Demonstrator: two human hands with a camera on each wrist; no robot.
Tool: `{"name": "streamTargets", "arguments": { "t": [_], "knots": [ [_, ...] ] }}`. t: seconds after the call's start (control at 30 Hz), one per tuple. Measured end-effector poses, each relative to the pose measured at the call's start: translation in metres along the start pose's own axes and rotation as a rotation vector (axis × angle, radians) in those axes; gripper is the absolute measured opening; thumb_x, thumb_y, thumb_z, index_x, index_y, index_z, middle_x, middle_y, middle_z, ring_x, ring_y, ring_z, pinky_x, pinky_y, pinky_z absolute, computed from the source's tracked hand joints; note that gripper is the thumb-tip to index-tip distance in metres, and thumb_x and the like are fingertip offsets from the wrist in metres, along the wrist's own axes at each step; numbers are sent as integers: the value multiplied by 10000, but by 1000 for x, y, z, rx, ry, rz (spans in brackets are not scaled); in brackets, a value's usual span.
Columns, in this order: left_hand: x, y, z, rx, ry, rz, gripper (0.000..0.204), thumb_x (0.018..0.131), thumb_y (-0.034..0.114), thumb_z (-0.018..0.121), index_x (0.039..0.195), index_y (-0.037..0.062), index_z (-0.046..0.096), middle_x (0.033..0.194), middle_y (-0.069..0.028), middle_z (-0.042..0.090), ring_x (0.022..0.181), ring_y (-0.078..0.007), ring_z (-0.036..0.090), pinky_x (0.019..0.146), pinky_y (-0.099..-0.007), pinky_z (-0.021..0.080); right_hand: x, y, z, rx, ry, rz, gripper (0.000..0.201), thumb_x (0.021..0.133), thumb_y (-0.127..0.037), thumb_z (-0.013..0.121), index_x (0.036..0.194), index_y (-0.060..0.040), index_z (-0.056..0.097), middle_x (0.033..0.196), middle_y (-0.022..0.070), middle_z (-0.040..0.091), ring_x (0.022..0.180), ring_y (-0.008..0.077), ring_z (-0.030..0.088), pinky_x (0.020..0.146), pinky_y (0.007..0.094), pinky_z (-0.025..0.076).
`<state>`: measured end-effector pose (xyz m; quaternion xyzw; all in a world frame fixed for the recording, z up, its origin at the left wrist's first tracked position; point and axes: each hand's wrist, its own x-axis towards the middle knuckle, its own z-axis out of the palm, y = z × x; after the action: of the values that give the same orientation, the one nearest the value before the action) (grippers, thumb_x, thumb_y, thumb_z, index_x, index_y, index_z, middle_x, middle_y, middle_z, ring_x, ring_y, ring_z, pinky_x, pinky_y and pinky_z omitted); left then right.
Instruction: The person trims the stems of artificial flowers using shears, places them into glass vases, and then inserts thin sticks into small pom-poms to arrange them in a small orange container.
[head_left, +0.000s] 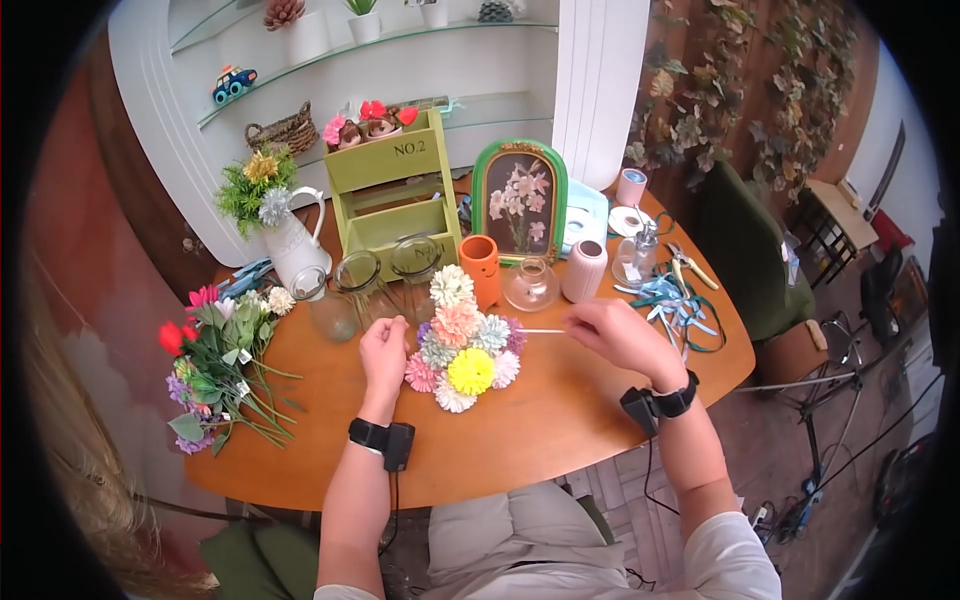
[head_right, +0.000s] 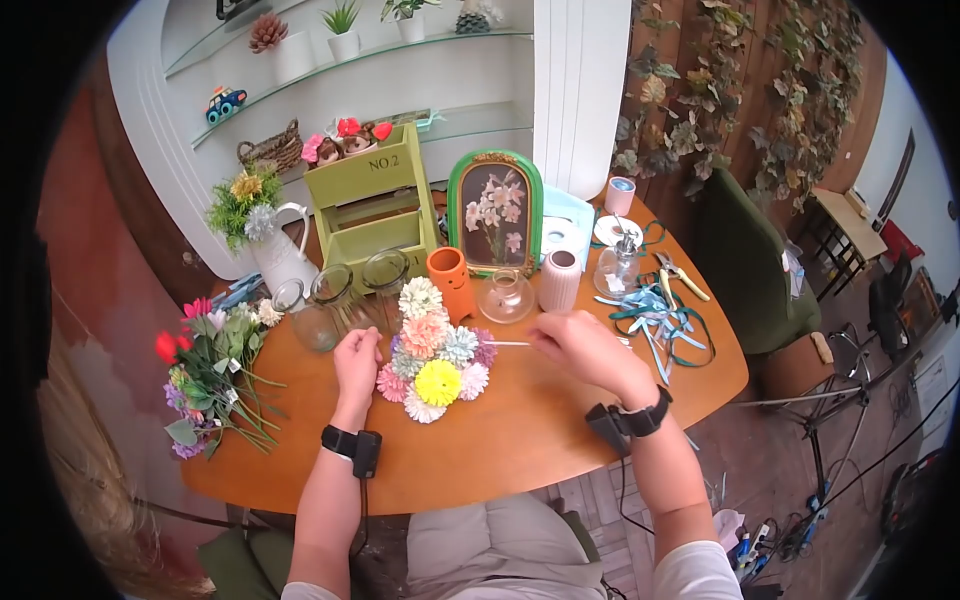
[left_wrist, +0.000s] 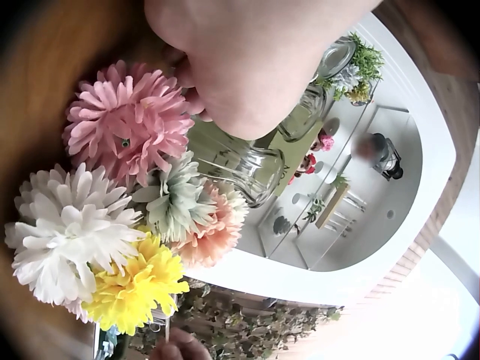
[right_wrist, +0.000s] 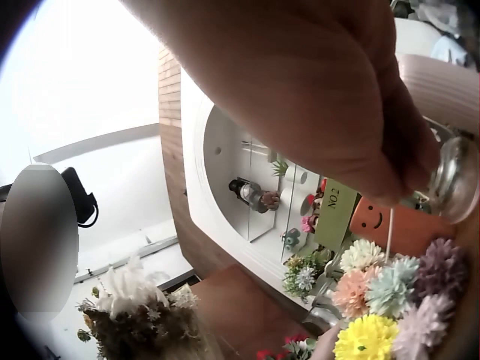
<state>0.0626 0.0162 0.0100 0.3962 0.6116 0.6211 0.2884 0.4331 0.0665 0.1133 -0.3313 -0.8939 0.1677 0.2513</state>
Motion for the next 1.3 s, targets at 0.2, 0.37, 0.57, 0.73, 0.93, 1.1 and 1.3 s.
{"name": "streamTargets", "arguments": {
  "t": [0.2, 0.37, 0.57, 0.73, 0.93, 1.1, 1.3],
  "knots": [
    [0, 2, 0, 40, 25, 49, 244, 1062, 190, 645, 900, 11, 680, 649, 38, 583, 592, -23, 492, 543, -227, 349, 52, -12, 37, 149, 131, -159, 167, 944, -102, 691, 1086, -17, 709, 1002, 165, 642, 946, 378, 671, 814, 452, 556],
    [-7, 3, 5, 50, 53, 129, 161, 1042, 140, 673, 967, -2, 659, 699, 25, 625, 612, -25, 536, 547, -229, 411, 49, -10, 74, 251, 188, -86, 132, 942, -76, 653, 1056, -38, 709, 926, 148, 634, 851, 343, 674, 753, 436, 553],
    [-25, 19, 19, 1, 29, 214, 69, 1016, 27, 676, 1000, 10, 612, 718, 51, 587, 628, -4, 506, 553, -191, 385, 39, -9, 78, 346, 186, -27, 150, 923, -62, 642, 1068, -38, 673, 907, 141, 633, 823, 328, 670, 730, 425, 550],
    [-37, 31, 23, 96, 40, 259, 73, 1023, 32, 669, 992, 6, 608, 706, 52, 586, 607, 4, 499, 537, -191, 375, 39, -11, 78, 248, 176, -50, 188, 924, -59, 609, 1106, -35, 648, 973, 167, 658, 896, 372, 684, 778, 460, 557],
    [-44, 33, 24, 101, 10, 308, 102, 1035, 57, 665, 970, -6, 617, 698, 45, 595, 588, 1, 492, 527, -203, 371, 39, -11, 79, 186, 203, -44, 144, 919, -81, 616, 1048, -28, 649, 954, 170, 690, 868, 381, 695, 735, 473, 561],
    [-43, 33, 22, 117, -12, 305, 202, 1047, 92, 663, 876, -10, 629, 650, 50, 572, 582, -1, 478, 514, -219, 352, 39, -7, 79, 128, 217, 3, 91, 915, -111, 651, 965, -36, 655, 853, 164, 695, 770, 375, 695, 668, 471, 556],
    [-41, 28, 21, 204, 18, 327, 277, 1042, 130, 673, 809, -14, 631, 609, -2, 543, 550, -47, 459, 507, -269, 359, 41, -8, 81, 89, 222, 36, 140, 940, -158, 662, 870, -45, 619, 782, 157, 688, 724, 368, 690, 639, 476, 539]
  ]
}}
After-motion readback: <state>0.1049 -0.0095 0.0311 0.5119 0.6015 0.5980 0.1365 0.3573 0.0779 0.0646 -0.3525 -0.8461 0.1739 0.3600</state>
